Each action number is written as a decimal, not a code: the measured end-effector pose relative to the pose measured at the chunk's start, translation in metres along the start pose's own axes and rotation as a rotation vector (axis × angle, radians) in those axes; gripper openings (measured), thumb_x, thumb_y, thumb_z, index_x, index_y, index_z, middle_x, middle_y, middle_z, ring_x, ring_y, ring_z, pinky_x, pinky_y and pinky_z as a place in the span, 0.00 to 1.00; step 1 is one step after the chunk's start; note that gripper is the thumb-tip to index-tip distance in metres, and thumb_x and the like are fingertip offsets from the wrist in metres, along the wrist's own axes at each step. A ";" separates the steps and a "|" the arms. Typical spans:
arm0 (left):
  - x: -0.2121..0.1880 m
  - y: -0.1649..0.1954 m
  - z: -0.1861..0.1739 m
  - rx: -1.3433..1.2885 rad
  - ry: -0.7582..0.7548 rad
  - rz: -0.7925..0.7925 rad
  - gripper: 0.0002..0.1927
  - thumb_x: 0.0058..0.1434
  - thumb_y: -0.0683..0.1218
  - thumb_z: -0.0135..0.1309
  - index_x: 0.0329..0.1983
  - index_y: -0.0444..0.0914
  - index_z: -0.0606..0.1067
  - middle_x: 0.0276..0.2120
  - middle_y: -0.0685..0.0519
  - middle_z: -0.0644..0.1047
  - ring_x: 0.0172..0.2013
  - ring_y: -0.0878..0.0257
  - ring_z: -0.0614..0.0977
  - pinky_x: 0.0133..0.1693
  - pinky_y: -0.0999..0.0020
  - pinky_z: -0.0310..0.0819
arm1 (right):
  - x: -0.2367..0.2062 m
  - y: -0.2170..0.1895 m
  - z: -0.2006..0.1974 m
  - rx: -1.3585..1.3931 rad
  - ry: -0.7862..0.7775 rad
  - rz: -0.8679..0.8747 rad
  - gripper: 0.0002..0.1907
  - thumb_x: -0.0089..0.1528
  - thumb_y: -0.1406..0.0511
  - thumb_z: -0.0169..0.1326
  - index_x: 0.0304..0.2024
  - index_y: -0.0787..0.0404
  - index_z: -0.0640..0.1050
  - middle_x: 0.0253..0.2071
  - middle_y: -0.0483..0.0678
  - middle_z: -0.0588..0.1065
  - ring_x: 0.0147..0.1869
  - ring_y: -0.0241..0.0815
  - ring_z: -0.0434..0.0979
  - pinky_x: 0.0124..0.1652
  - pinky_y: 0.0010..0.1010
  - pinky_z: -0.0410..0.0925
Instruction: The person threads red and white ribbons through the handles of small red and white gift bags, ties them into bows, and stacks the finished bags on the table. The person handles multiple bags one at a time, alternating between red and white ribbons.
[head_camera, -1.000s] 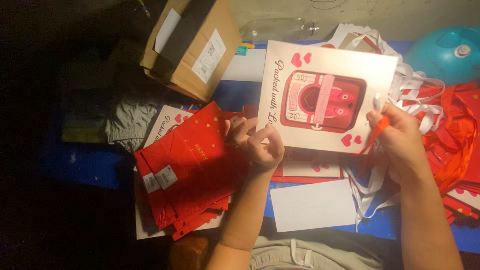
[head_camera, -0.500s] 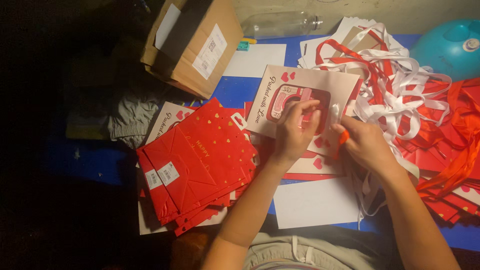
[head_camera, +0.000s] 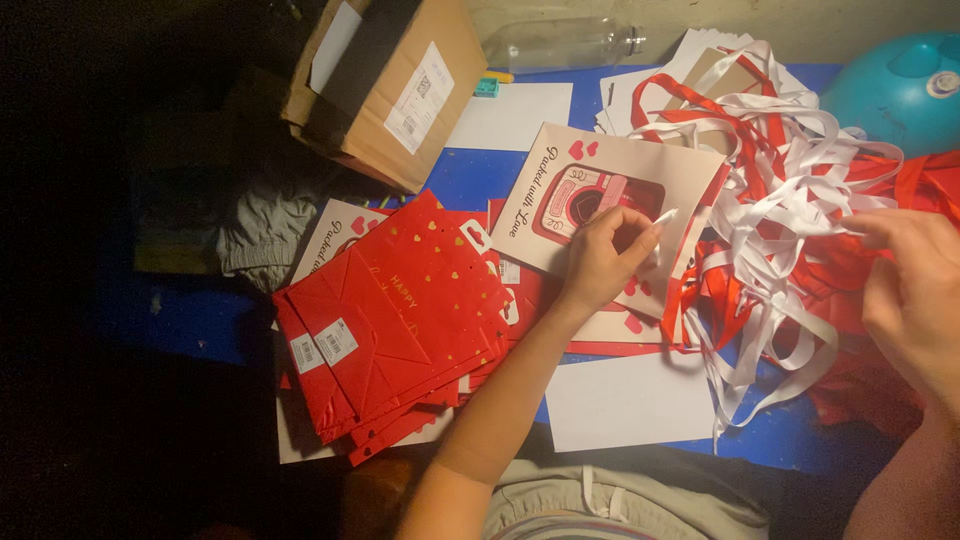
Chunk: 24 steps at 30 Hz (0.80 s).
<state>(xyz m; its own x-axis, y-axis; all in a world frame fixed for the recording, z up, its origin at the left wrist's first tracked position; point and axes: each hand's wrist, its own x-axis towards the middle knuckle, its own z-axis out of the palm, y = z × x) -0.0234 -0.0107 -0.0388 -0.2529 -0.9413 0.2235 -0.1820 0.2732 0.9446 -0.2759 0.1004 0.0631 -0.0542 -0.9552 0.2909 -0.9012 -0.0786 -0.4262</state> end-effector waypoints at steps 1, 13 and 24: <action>0.000 0.001 -0.001 -0.002 -0.006 0.008 0.11 0.64 0.51 0.60 0.36 0.39 0.77 0.33 0.56 0.80 0.41 0.60 0.81 0.46 0.64 0.74 | -0.001 -0.002 -0.001 0.169 -0.022 0.074 0.19 0.69 0.76 0.45 0.61 0.62 0.75 0.53 0.55 0.78 0.56 0.45 0.80 0.56 0.31 0.71; -0.001 0.010 -0.022 -0.138 -0.085 -0.147 0.12 0.66 0.49 0.53 0.32 0.37 0.72 0.29 0.55 0.77 0.32 0.62 0.81 0.37 0.65 0.74 | 0.046 -0.061 0.115 1.005 -0.151 0.129 0.24 0.68 0.71 0.49 0.67 0.66 0.66 0.59 0.48 0.72 0.62 0.39 0.73 0.55 0.31 0.69; -0.002 0.018 -0.023 -0.189 -0.038 -0.124 0.11 0.66 0.50 0.55 0.36 0.38 0.74 0.30 0.56 0.79 0.30 0.69 0.81 0.33 0.70 0.76 | 0.028 -0.055 0.134 0.895 -0.082 0.251 0.07 0.71 0.66 0.53 0.44 0.66 0.77 0.36 0.44 0.78 0.38 0.28 0.76 0.37 0.21 0.70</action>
<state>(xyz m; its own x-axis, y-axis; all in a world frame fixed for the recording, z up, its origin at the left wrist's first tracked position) -0.0045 -0.0088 -0.0165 -0.2763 -0.9562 0.0969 -0.0340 0.1105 0.9933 -0.1704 0.0393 -0.0202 -0.1413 -0.9885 0.0544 -0.1985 -0.0256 -0.9798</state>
